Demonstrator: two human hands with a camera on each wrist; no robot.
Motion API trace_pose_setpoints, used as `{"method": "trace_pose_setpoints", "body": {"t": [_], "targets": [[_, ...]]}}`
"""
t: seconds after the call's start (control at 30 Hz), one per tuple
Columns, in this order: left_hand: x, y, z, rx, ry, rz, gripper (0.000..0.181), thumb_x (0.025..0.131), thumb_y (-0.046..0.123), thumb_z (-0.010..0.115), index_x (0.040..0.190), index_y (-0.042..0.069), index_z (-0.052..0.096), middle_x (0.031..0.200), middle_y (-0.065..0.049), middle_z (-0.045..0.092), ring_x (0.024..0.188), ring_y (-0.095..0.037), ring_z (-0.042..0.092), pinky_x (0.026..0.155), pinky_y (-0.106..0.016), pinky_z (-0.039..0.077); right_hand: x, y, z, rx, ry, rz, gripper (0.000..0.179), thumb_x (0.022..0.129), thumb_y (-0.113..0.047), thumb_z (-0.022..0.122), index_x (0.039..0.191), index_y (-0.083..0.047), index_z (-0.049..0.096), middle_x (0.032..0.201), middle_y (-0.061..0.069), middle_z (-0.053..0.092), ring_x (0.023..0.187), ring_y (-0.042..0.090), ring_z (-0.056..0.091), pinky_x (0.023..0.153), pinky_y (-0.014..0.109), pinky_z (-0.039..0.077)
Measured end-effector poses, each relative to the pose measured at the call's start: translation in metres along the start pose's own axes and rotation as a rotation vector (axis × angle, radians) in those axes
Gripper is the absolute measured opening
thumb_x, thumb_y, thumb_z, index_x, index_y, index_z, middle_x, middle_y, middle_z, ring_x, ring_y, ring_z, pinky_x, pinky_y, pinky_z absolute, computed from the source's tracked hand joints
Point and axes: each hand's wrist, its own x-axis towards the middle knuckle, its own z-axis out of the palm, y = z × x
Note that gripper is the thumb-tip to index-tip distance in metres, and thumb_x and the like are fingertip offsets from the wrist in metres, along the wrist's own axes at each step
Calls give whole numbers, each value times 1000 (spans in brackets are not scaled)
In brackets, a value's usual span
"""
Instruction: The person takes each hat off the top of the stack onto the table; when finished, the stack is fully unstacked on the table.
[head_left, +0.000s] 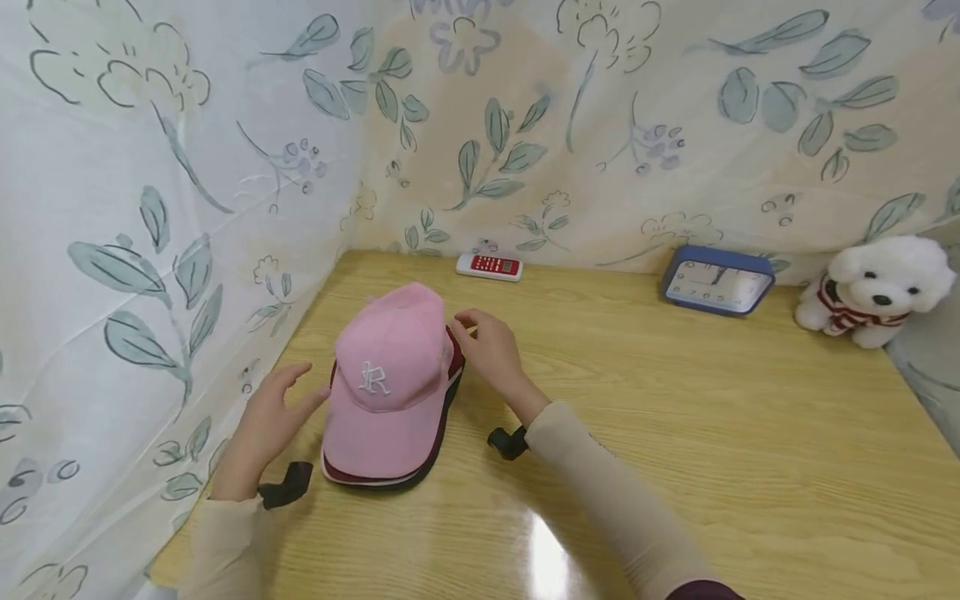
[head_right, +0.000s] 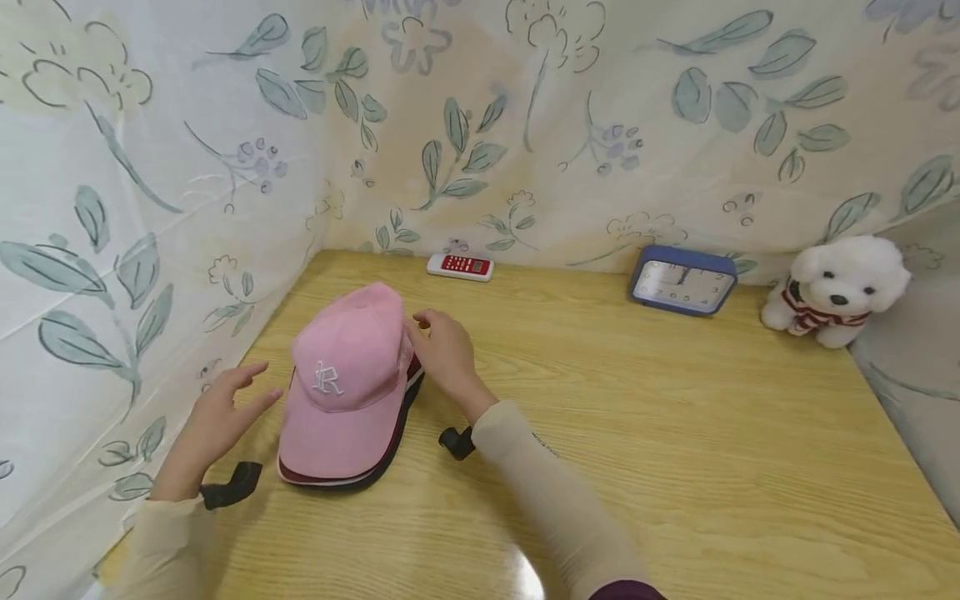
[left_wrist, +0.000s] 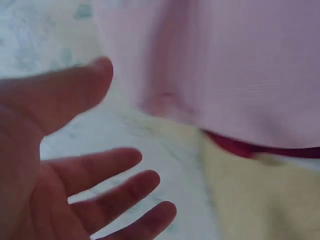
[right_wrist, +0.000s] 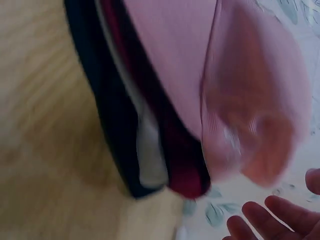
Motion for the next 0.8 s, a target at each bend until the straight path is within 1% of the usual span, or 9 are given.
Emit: {"method": "trace_pose_setpoints", "body": {"t": [0.1, 0.17, 0.27, 0.33, 0.4, 0.47, 0.57, 0.67, 0.8], "targets": [[-12, -9, 17, -56, 44, -96, 56, 91, 32, 58, 129, -7, 45, 124, -26, 48, 109, -41, 47, 87, -54, 40, 1, 0, 9, 78, 7, -2, 30, 92, -30, 55, 108, -7, 66, 99, 4, 66, 83, 17, 62, 70, 29, 50], [-17, -10, 28, -98, 49, -174, 56, 91, 35, 57, 129, -5, 47, 122, -24, 51, 106, -37, 51, 85, -50, 43, 1, 1, 15, 114, 1, -3, 28, 92, -28, 56, 106, -7, 67, 97, 4, 66, 83, 16, 61, 70, 27, 49], [-22, -10, 38, -140, 12, -277, 58, 91, 40, 54, 130, -3, 47, 120, -23, 53, 105, -34, 54, 85, -46, 45, 0, 2, 21, 165, -20, 4, 26, 91, -26, 58, 105, -6, 67, 95, 5, 66, 83, 16, 59, 67, 25, 49], [-24, -10, 42, -150, -16, -320, 61, 91, 43, 53, 131, -2, 46, 120, -22, 53, 105, -33, 54, 85, -44, 45, -1, 3, 25, 199, -22, 9, 25, 91, -24, 59, 103, -4, 67, 92, 6, 66, 79, 16, 58, 63, 23, 48], [-25, -8, 43, -151, -32, -342, 64, 91, 46, 51, 133, -2, 44, 120, -22, 53, 105, -32, 54, 86, -44, 45, -1, 4, 27, 258, -24, 21, 23, 90, -21, 60, 101, -2, 66, 88, 8, 65, 73, 20, 59, 58, 25, 49], [-25, -7, 43, -144, -33, -352, 65, 91, 47, 50, 132, -2, 44, 119, -21, 53, 105, -32, 54, 86, -44, 45, -2, 3, 29, 325, -24, 45, 22, 90, -18, 60, 100, 1, 66, 85, 11, 64, 67, 22, 59, 56, 28, 51], [-25, -6, 41, -139, -38, -362, 63, 91, 46, 51, 131, -2, 45, 119, -22, 53, 105, -33, 55, 85, -44, 45, -3, 1, 31, 428, -27, 94, 21, 89, -14, 61, 100, 4, 65, 83, 14, 65, 62, 19, 60, 56, 33, 53], [-24, -5, 40, -145, -49, -377, 63, 91, 45, 52, 130, -2, 46, 119, -23, 54, 105, -34, 56, 84, -42, 46, -4, -2, 31, 471, -20, 124, 20, 89, -12, 60, 100, 4, 65, 85, 15, 66, 62, 12, 59, 57, 31, 53], [-20, -3, 39, -190, -57, -397, 60, 90, 41, 55, 129, -4, 48, 117, -23, 54, 102, -33, 57, 76, -33, 49, -6, -7, 29, 475, -2, 121, 19, 89, -11, 60, 100, 4, 65, 86, 15, 67, 63, 10, 58, 55, 26, 51]]}}
